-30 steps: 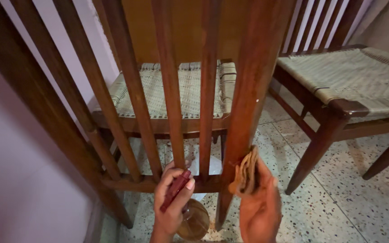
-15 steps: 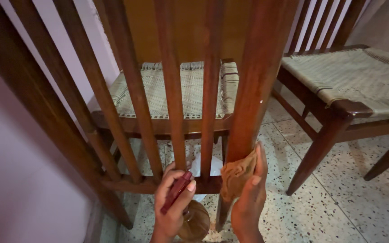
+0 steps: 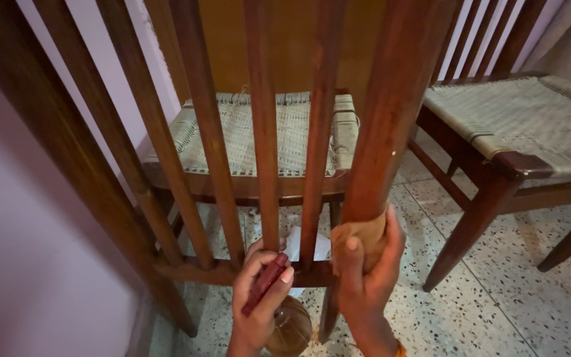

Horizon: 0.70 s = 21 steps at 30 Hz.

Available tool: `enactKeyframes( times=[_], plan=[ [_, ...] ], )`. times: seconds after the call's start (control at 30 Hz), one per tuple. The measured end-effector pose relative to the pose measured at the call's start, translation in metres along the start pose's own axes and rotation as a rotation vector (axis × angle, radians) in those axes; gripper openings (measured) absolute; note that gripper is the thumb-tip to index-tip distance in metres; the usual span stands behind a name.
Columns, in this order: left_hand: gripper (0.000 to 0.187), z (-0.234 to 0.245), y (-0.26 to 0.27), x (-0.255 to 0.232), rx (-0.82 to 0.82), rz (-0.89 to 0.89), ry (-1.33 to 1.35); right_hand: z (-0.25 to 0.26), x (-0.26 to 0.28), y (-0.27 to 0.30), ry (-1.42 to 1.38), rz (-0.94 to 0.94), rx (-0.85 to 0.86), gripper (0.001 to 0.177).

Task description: The person sprays a liquid onto a wooden chair and wipes the backrest, spindles, and legs with a cloth.

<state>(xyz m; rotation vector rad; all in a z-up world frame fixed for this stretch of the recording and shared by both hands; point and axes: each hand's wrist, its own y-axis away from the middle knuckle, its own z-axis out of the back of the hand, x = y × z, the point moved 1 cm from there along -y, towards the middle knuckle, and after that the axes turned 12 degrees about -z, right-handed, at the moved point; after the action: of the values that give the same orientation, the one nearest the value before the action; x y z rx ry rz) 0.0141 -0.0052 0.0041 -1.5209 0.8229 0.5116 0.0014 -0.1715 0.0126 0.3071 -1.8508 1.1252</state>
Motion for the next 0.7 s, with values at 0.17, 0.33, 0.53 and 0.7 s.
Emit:
enactKeyframes(
  times=[0.17, 0.33, 0.53, 0.7],
  plan=[
    [0.022, 0.001, 0.004, 0.005, -0.032, 0.029, 0.072, 0.005, -0.038, 0.022, 0.077, 0.094, 0.021, 0.062],
    [0.025, 0.001, 0.007, 0.009, -0.042, -0.033, -0.015, 0.01, -0.046, 0.028, 0.048, 0.074, 0.066, 0.06],
    [0.025, 0.001, 0.008, 0.008, -0.024, 0.0, -0.006, 0.008, -0.009, -0.006, 0.133, 0.22, -0.004, 0.055],
    [0.024, -0.001, 0.005, 0.005, -0.026, 0.007, -0.013, 0.003, -0.009, -0.003, -0.008, 0.164, 0.069, 0.059]
  ],
)
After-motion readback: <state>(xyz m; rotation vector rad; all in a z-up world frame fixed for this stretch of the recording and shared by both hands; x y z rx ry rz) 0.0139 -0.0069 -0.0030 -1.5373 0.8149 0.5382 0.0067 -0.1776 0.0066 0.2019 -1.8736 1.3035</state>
